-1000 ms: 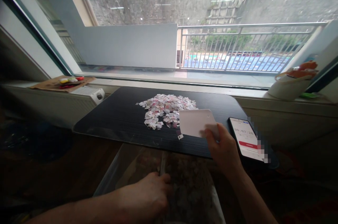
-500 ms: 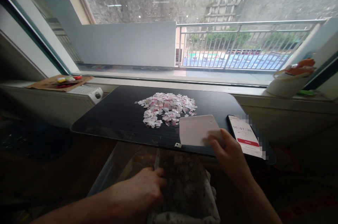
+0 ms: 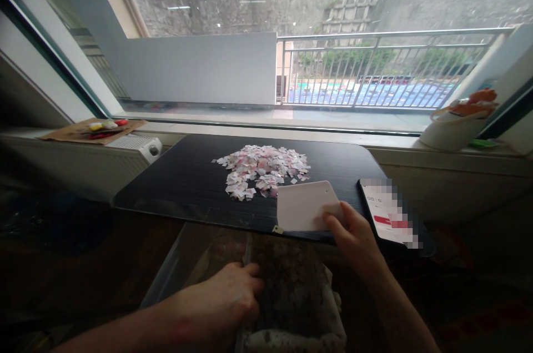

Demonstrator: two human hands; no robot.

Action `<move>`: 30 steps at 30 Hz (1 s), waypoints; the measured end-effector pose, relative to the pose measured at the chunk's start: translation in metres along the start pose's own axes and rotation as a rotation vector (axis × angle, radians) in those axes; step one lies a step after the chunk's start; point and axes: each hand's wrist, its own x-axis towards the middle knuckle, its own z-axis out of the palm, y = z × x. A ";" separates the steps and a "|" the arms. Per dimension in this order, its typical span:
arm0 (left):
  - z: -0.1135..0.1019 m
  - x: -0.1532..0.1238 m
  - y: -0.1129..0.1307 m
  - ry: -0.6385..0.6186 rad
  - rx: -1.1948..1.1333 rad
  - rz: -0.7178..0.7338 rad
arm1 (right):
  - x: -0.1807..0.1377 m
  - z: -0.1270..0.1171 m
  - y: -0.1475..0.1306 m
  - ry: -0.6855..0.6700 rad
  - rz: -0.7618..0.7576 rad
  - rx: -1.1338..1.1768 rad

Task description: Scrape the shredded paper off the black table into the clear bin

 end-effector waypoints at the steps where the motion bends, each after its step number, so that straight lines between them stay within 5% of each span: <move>1: -0.001 0.001 0.000 -0.007 0.007 -0.002 | 0.000 -0.001 0.000 -0.010 0.005 0.013; 7: -0.006 0.002 0.001 -0.021 0.026 0.000 | -0.006 0.003 -0.015 -0.045 0.027 0.094; 15: 0.003 0.019 0.016 0.043 0.059 0.066 | 0.004 0.011 -0.023 0.250 -0.044 -0.119; 21: 0.007 0.042 0.027 0.034 0.055 0.190 | 0.003 0.021 -0.020 0.115 -0.110 -0.182; 30: -0.010 0.047 0.029 0.032 0.090 0.226 | 0.001 0.030 -0.029 0.129 -0.100 -0.160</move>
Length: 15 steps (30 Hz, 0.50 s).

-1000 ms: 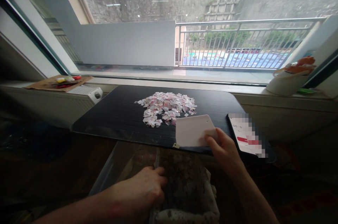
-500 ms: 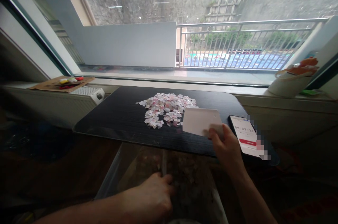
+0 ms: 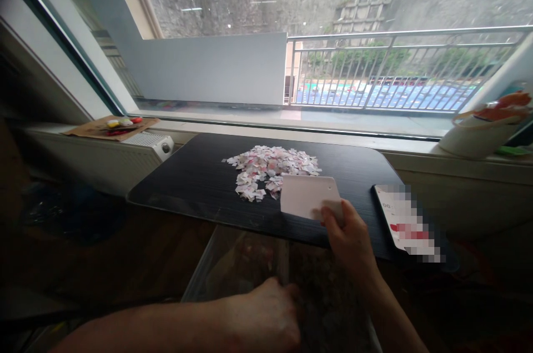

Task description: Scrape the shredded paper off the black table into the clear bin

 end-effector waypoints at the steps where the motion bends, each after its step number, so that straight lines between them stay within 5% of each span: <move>1: 0.000 0.001 0.000 0.015 0.005 0.000 | -0.003 0.000 0.002 -0.010 -0.005 0.000; 6: 0.003 0.003 0.001 0.065 0.001 -0.003 | -0.019 -0.005 0.009 -0.063 0.002 0.027; 15: -0.010 0.001 0.001 -0.029 -0.004 -0.002 | -0.017 -0.003 0.020 -0.015 -0.029 0.033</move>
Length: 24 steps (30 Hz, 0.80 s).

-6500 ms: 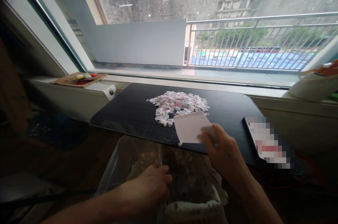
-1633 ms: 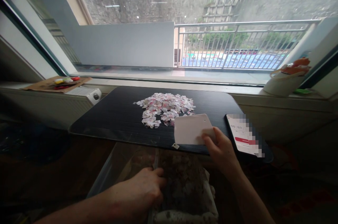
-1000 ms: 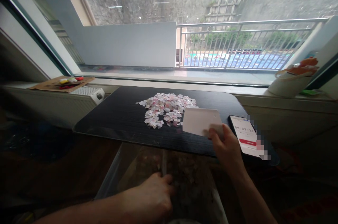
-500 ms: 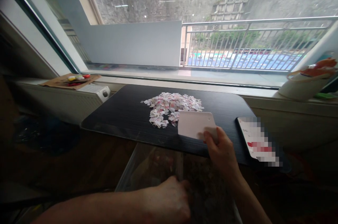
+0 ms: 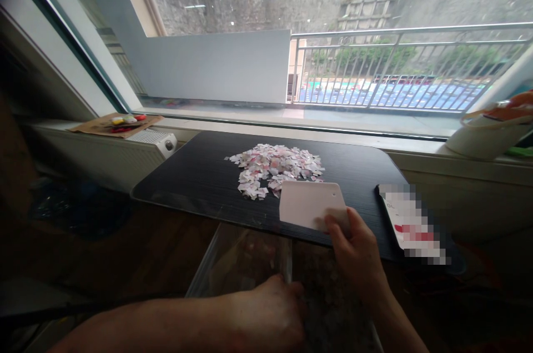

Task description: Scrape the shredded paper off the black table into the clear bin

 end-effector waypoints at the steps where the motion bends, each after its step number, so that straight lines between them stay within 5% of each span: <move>1: -0.001 0.000 0.000 -0.009 -0.004 0.002 | 0.000 0.000 0.001 -0.005 0.004 -0.004; 6: 0.000 0.000 0.000 0.009 -0.030 0.012 | -0.005 -0.002 -0.001 -0.147 0.029 0.077; 12: 0.005 0.002 0.000 0.019 -0.012 0.003 | 0.004 -0.003 0.000 -0.049 0.083 0.037; 19: 0.005 0.000 0.001 0.013 0.014 0.010 | 0.004 0.002 -0.017 -0.111 0.198 0.165; 24: 0.007 -0.001 0.002 0.056 0.016 0.000 | 0.001 0.000 -0.017 -0.154 0.126 0.172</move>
